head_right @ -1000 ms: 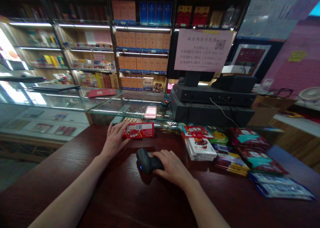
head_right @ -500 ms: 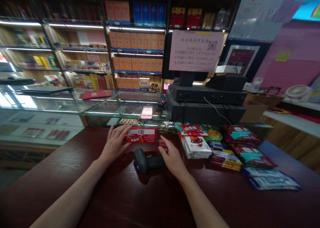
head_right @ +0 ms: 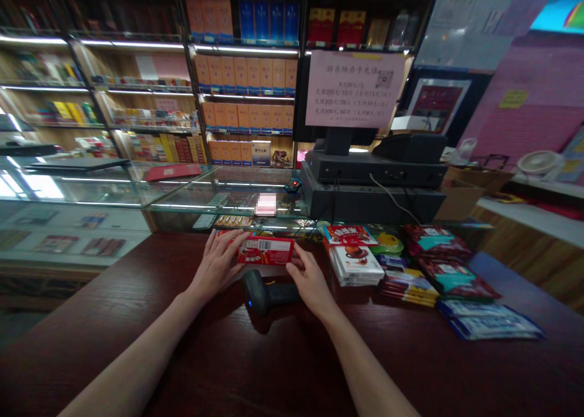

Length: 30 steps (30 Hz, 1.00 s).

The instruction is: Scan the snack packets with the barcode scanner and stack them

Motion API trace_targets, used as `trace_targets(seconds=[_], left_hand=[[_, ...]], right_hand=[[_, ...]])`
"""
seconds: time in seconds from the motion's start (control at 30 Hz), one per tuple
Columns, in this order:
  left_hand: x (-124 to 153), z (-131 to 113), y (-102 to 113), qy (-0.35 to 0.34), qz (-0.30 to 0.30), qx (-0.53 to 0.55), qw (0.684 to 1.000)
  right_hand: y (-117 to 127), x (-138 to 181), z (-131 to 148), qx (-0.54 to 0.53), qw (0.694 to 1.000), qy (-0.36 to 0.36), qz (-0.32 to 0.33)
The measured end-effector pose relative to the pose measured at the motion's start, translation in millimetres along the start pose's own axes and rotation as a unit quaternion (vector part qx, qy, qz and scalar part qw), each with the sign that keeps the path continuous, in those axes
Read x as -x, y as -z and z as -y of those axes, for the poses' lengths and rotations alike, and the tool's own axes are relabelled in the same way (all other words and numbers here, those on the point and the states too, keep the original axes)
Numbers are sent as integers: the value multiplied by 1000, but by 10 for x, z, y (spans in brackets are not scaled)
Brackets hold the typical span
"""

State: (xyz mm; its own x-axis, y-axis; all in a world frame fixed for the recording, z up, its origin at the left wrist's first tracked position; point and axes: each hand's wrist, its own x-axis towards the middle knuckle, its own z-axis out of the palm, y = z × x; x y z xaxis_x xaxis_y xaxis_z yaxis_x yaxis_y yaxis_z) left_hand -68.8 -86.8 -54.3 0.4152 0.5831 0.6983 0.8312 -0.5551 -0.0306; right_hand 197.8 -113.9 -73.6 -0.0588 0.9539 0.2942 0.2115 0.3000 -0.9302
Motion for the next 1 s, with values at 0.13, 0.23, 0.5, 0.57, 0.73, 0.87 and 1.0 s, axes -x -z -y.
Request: trace_targets(seconds=[0.13, 0.23, 0.5, 0.57, 0.73, 0.87, 1.0], left_hand=[[8, 9, -14, 26, -1, -17, 1000], [12, 13, -23, 48, 14, -22, 998], [1, 0, -74, 61, 58, -17, 996], [-1, -14, -78, 62, 63, -14, 996], [-3, -48, -50, 58, 64, -3, 996], [4, -35, -30, 69, 63, 38, 995], [38, 21, -77, 118, 42, 136, 983]], right_hand=[[-22, 7, 0, -18, 1000, -3, -7], [-37, 9, 6, -16, 1000, -7, -4], [-58, -2, 3, -12, 1000, -6, 1], [-52, -12, -10, -8, 1000, -7, -2], [-41, -53, -56, -9, 1000, -4, -19], [-41, -83, -77, -22, 999, 0, -25], [-51, -92, -73, -30, 999, -1, -22]])
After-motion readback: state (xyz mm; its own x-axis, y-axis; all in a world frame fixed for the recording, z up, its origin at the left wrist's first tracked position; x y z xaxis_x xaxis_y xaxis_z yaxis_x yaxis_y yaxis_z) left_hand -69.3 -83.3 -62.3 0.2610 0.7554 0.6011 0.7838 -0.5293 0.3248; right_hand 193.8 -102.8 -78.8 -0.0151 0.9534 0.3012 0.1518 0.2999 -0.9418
